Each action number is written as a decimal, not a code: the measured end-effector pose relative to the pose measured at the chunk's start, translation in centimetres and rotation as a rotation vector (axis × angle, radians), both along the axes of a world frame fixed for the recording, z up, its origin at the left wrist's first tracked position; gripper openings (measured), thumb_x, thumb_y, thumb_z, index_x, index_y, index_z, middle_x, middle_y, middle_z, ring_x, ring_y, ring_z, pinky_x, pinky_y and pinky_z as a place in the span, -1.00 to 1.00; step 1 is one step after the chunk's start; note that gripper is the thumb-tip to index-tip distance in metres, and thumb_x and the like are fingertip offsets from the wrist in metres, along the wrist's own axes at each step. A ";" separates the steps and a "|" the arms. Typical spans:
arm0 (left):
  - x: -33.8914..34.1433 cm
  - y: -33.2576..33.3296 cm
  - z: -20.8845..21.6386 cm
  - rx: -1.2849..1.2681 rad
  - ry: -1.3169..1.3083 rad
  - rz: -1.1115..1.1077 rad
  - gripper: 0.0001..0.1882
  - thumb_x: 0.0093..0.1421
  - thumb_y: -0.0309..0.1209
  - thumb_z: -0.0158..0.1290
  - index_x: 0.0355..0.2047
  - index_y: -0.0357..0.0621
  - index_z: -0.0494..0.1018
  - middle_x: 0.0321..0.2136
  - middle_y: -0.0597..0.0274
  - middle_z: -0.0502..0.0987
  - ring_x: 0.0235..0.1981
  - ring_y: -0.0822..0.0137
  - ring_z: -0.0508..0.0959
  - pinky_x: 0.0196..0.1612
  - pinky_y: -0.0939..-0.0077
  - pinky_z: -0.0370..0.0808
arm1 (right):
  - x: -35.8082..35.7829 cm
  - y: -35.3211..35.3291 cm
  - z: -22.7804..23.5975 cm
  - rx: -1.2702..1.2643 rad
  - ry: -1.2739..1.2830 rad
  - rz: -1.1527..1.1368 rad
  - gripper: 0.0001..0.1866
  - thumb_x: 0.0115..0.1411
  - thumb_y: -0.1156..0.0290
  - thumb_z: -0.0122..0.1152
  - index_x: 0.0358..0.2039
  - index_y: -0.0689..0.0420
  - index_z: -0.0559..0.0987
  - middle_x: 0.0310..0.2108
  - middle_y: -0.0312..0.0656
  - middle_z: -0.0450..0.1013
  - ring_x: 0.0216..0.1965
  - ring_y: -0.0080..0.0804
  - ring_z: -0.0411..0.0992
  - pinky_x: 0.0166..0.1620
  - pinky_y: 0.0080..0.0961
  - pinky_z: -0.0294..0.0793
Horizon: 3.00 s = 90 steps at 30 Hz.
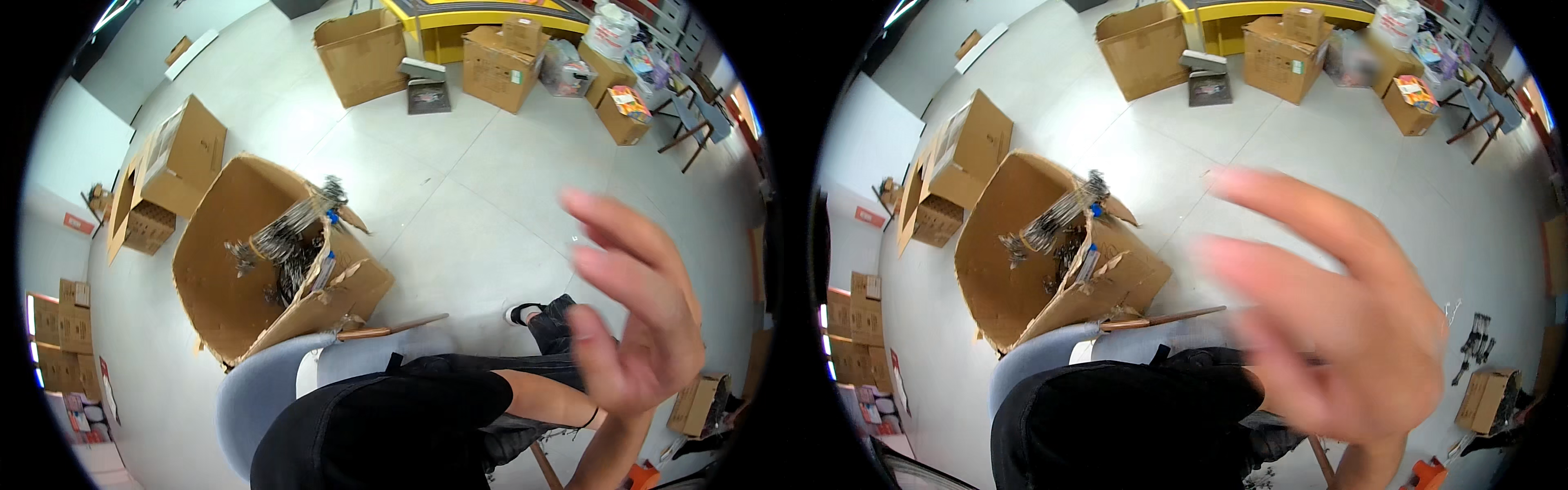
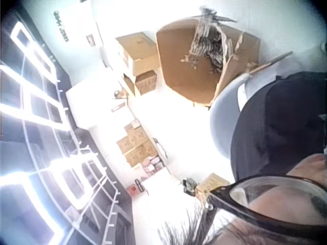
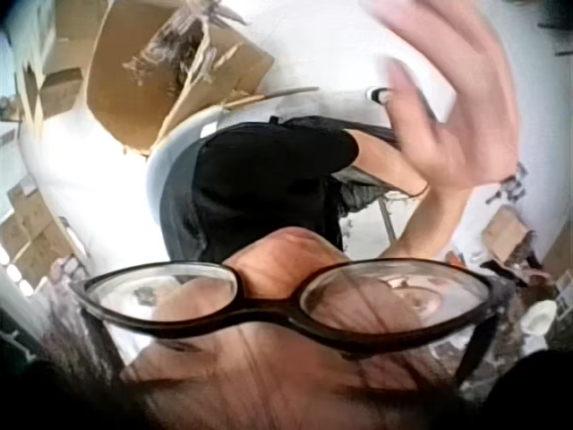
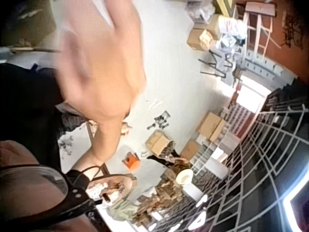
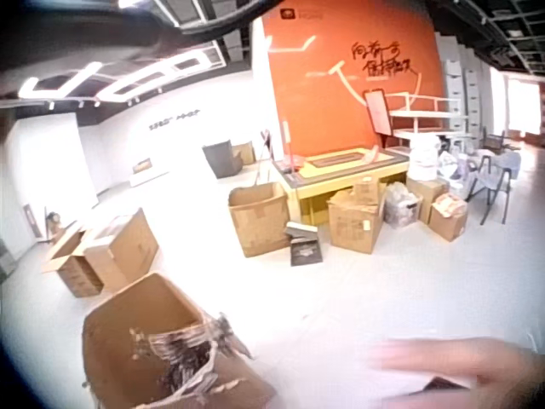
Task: The person sits on the floor and assembles small metal wire components by hand. They pick up individual wire pieces from the floor, attach them to a central bundle held in the left hand, and occasionally place the assembled bundle into a nearby cardboard box.
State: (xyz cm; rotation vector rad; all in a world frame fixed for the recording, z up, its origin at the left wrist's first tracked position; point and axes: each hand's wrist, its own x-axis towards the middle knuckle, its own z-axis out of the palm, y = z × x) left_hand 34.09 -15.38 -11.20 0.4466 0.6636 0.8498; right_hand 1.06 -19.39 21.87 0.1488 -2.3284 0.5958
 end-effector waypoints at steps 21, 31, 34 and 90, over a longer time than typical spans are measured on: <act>-2.7 -2.0 3.0 0.202 -0.056 -0.285 -0.80 0.31 -0.44 -0.10 -0.25 -0.17 0.54 -0.53 0.32 0.48 -0.51 0.45 0.46 -0.41 0.48 0.47 | 40.0 -15.8 -12.2 -0.049 -0.286 -2.068 -0.79 0.26 0.50 0.20 -0.11 0.20 0.64 -0.29 -0.09 0.61 -0.26 -0.30 0.58 -0.22 -0.43 0.55; -5.1 -1.8 6.2 0.124 -0.046 -0.333 -0.81 0.37 -0.39 -0.05 -0.20 -0.29 0.46 -0.53 0.30 0.41 -0.50 0.46 0.41 -0.36 0.53 0.40 | 58.1 -30.0 -8.2 -0.122 -0.718 -2.709 -0.81 0.17 0.39 0.19 -0.30 0.15 0.70 -0.37 0.04 0.61 -0.30 0.07 0.58 -0.20 -0.11 0.57; -5.3 -2.2 7.0 0.112 -0.017 -0.351 -0.82 0.38 -0.38 -0.06 -0.20 -0.26 0.44 -0.53 0.31 0.39 -0.48 0.45 0.39 -0.34 0.51 0.38 | 62.4 -32.6 -10.4 -0.265 -0.855 -2.754 -0.84 0.13 0.40 0.23 -0.34 0.16 0.71 -0.35 0.07 0.60 -0.28 0.08 0.58 -0.17 -0.12 0.57; -4.3 0.4 5.5 0.084 -0.074 -0.315 -0.79 0.39 -0.32 -0.08 -0.24 -0.23 0.41 -0.58 0.36 0.27 -0.51 0.45 0.26 -0.34 0.47 0.29 | 69.5 -25.6 -14.3 -1.069 0.223 -2.311 -0.81 0.23 0.42 0.19 -0.46 0.28 0.55 -0.54 -0.19 0.51 -0.57 -0.46 0.48 -0.42 -0.47 0.48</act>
